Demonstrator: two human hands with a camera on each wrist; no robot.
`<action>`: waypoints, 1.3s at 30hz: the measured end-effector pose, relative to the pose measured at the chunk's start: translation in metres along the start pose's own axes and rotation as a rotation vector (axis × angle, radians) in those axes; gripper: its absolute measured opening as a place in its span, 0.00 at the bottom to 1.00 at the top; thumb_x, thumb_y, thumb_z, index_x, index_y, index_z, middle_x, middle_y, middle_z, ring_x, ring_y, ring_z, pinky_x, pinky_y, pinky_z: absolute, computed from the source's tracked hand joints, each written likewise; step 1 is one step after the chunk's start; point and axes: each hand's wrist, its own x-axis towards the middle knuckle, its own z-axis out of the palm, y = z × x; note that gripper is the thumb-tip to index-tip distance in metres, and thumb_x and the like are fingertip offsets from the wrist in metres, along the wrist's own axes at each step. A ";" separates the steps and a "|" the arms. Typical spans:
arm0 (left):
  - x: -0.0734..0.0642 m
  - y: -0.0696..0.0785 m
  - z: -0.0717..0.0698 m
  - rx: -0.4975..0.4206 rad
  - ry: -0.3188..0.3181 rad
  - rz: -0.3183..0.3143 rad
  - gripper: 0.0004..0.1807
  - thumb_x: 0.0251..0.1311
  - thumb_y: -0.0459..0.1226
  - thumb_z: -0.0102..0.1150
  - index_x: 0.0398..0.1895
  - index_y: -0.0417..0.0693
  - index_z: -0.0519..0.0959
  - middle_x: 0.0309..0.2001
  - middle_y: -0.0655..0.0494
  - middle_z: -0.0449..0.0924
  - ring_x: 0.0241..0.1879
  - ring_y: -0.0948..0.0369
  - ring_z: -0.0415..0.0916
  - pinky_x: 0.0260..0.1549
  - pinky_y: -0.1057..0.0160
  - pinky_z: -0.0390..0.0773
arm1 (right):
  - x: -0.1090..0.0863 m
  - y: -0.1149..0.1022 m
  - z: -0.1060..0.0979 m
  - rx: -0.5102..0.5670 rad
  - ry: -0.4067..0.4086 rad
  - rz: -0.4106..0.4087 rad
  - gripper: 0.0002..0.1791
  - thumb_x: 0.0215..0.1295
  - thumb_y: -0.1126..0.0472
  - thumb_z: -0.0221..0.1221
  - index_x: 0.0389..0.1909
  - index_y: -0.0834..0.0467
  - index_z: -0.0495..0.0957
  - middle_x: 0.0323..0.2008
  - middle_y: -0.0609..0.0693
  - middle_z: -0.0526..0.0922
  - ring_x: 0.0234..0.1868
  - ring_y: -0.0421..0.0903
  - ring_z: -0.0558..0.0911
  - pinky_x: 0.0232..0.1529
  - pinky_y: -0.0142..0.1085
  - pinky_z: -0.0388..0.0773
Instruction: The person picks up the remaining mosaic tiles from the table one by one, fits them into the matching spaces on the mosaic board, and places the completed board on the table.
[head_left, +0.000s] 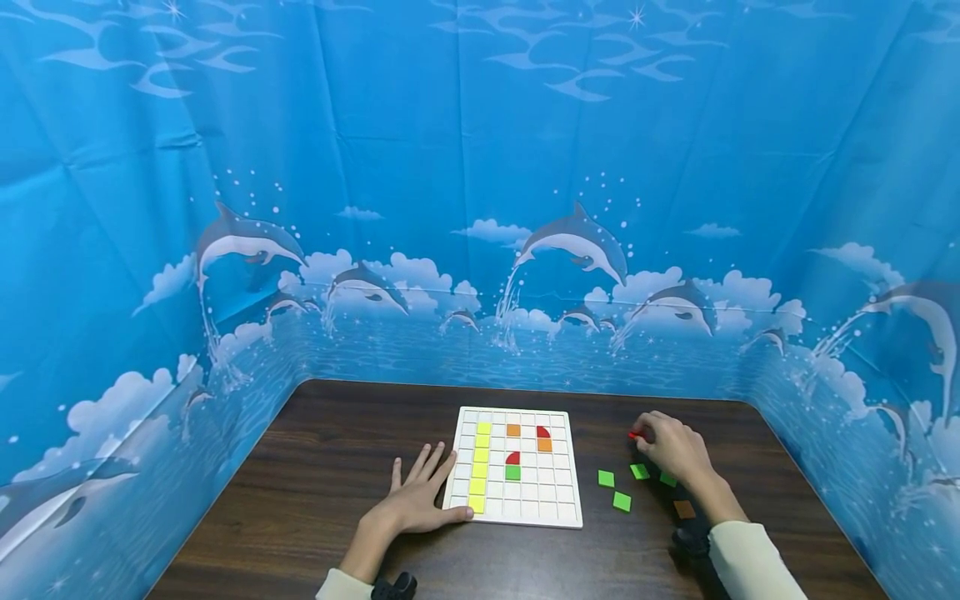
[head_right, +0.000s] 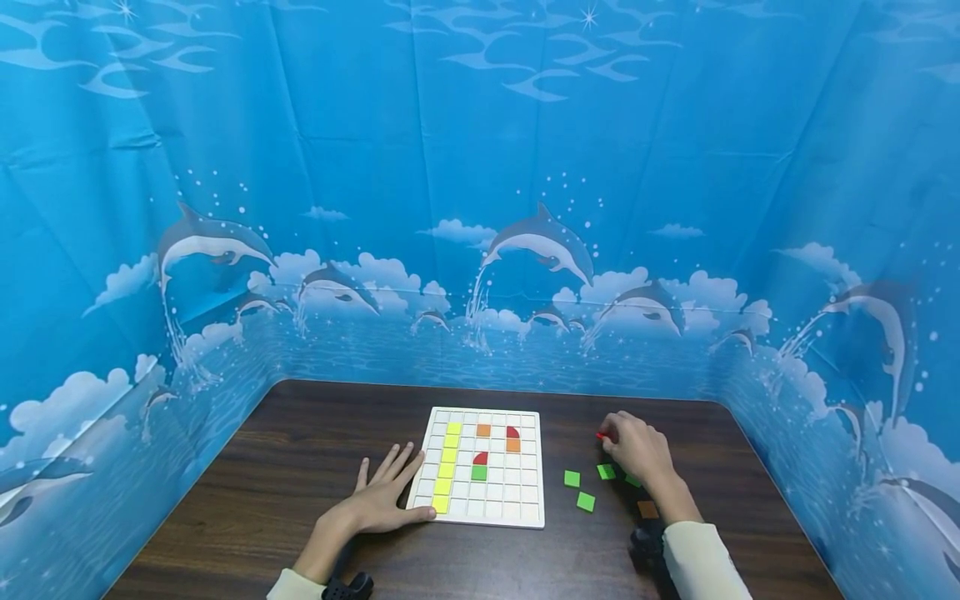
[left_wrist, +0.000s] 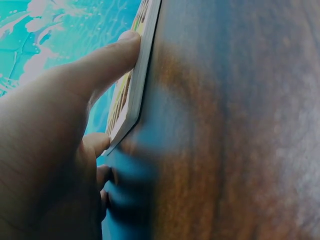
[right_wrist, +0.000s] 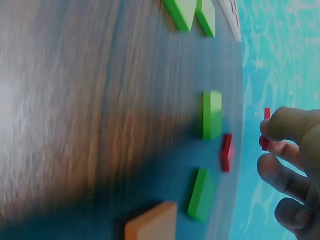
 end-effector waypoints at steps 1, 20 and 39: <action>0.000 0.000 -0.001 -0.003 0.001 0.004 0.64 0.56 0.81 0.54 0.89 0.62 0.49 0.89 0.48 0.40 0.87 0.41 0.35 0.74 0.20 0.24 | 0.000 -0.004 0.000 0.006 0.007 -0.014 0.06 0.67 0.61 0.71 0.43 0.54 0.87 0.42 0.52 0.87 0.23 0.43 0.70 0.23 0.37 0.65; -0.003 0.006 -0.006 0.001 -0.029 -0.020 0.64 0.56 0.80 0.56 0.89 0.59 0.50 0.89 0.49 0.40 0.88 0.43 0.33 0.76 0.23 0.24 | 0.001 -0.061 0.009 -0.030 0.106 -0.248 0.08 0.60 0.62 0.76 0.34 0.45 0.89 0.40 0.40 0.88 0.27 0.33 0.75 0.25 0.29 0.70; -0.008 0.011 -0.010 -0.025 -0.015 0.020 0.62 0.59 0.77 0.57 0.89 0.57 0.50 0.88 0.44 0.42 0.87 0.40 0.35 0.73 0.19 0.24 | -0.004 -0.098 0.025 0.023 0.138 -0.348 0.09 0.56 0.63 0.79 0.35 0.49 0.92 0.41 0.41 0.91 0.34 0.39 0.86 0.28 0.26 0.75</action>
